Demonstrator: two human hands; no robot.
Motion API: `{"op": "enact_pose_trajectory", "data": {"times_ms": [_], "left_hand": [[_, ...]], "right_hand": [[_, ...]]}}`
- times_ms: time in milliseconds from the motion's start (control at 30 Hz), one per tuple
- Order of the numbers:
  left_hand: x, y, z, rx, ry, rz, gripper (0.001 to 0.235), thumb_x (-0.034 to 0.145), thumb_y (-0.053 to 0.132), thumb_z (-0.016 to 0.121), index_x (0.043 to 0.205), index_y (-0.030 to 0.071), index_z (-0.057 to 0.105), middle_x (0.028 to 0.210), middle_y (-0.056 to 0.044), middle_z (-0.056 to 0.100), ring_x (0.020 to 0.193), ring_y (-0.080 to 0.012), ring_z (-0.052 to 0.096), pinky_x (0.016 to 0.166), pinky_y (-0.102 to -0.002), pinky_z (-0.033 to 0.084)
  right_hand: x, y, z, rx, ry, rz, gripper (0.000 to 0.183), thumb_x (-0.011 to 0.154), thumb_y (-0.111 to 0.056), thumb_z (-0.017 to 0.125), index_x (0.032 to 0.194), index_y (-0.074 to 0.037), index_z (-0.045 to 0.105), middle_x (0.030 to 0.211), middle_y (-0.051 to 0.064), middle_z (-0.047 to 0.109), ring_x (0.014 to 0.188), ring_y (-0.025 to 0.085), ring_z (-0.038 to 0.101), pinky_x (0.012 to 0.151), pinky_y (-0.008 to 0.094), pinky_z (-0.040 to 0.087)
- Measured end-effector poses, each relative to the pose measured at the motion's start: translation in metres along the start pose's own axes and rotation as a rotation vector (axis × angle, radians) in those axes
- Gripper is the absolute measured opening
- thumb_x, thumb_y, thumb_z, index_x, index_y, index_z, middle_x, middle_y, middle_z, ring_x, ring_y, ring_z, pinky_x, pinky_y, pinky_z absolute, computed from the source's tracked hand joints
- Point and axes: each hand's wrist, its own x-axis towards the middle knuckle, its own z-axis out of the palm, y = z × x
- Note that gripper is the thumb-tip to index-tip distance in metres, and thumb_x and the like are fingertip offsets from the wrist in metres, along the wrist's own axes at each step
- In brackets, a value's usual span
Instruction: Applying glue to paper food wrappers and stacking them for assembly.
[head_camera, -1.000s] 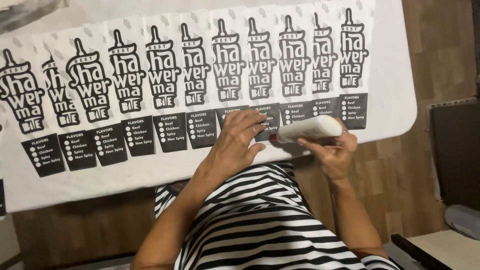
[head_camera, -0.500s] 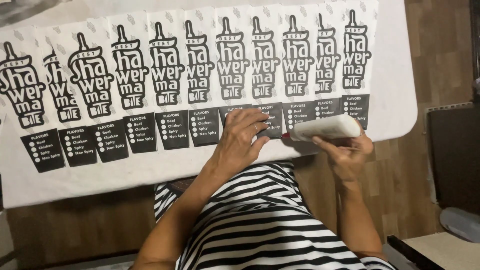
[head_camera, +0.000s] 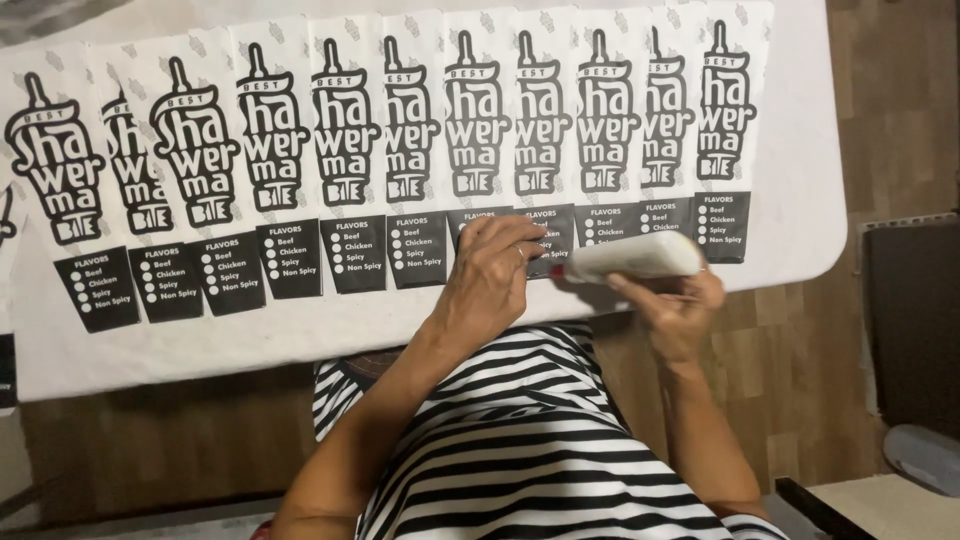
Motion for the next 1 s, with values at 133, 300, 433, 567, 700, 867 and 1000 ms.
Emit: {"op": "enact_pose_trajectory", "data": {"times_ms": [133,300,433,567,700,867,1000], "left_hand": [[-0.001,-0.001,-0.010,-0.028,0.004,0.033,0.023,0.092,-0.007,0.054,0.094,0.002,0.075,0.116,-0.009,0.073,0.119,-0.0284,0.064,0.104,-0.043,0.041],[-0.013,-0.022,-0.051,0.063,0.052,0.010,0.012,0.093,-0.002,0.063,0.095,0.001,0.075,0.109,-0.009,0.072,0.111,-0.0278,0.064,0.100,-0.041,0.042],[-0.021,-0.022,-0.064,0.085,-0.018,-0.004,0.006,0.086,0.000,0.073,0.091,0.002,0.076,0.105,-0.009,0.074,0.108,-0.0280,0.065,0.101,-0.044,0.041],[-0.027,-0.022,-0.068,0.046,-0.078,-0.025,0.027,0.079,0.012,0.083,0.103,0.002,0.075,0.117,-0.011,0.072,0.117,-0.0308,0.062,0.107,-0.048,0.037],[-0.028,-0.022,-0.069,0.017,-0.122,-0.054,0.042,0.070,0.010,0.089,0.108,0.000,0.073,0.123,-0.012,0.069,0.122,-0.0323,0.060,0.110,-0.050,0.034],[-0.032,-0.027,-0.063,0.009,-0.111,-0.053,0.045,0.068,0.011,0.090,0.109,0.002,0.073,0.124,-0.010,0.069,0.124,-0.0310,0.059,0.111,-0.049,0.033],[-0.033,-0.029,-0.062,-0.009,-0.065,-0.049,0.034,0.077,0.013,0.086,0.108,0.004,0.074,0.122,-0.008,0.070,0.123,-0.0284,0.061,0.110,-0.047,0.034]], "right_hand": [[0.004,-0.011,-0.019,-0.012,0.045,0.026,0.038,0.077,0.015,0.083,0.111,0.012,0.066,0.101,0.026,0.071,0.100,0.030,0.068,0.085,0.047,0.058],[0.005,0.005,-0.013,0.003,0.081,0.063,0.037,0.078,0.015,0.085,0.110,0.011,0.067,0.095,0.023,0.071,0.091,0.029,0.072,0.079,0.044,0.061],[0.011,-0.010,0.034,0.011,0.015,-0.038,0.039,0.069,0.015,0.091,0.103,0.010,0.072,0.093,0.023,0.073,0.094,0.025,0.070,0.080,0.042,0.061],[0.011,-0.006,0.048,0.115,-0.077,-0.091,0.040,0.065,0.018,0.088,0.100,0.013,0.071,0.090,0.027,0.073,0.092,0.033,0.073,0.081,0.045,0.061],[0.016,-0.029,0.063,0.164,-0.133,-0.087,0.041,0.067,0.019,0.086,0.102,0.012,0.068,0.089,0.024,0.073,0.095,0.028,0.072,0.081,0.041,0.060],[0.015,-0.022,0.088,0.292,-0.128,-0.097,0.040,0.067,0.019,0.085,0.102,0.010,0.067,0.089,0.023,0.073,0.095,0.028,0.072,0.084,0.041,0.061],[0.017,-0.014,0.057,0.193,-0.166,-0.089,0.043,0.068,0.018,0.085,0.107,0.011,0.067,0.094,0.026,0.072,0.094,0.033,0.072,0.084,0.044,0.061]]}}
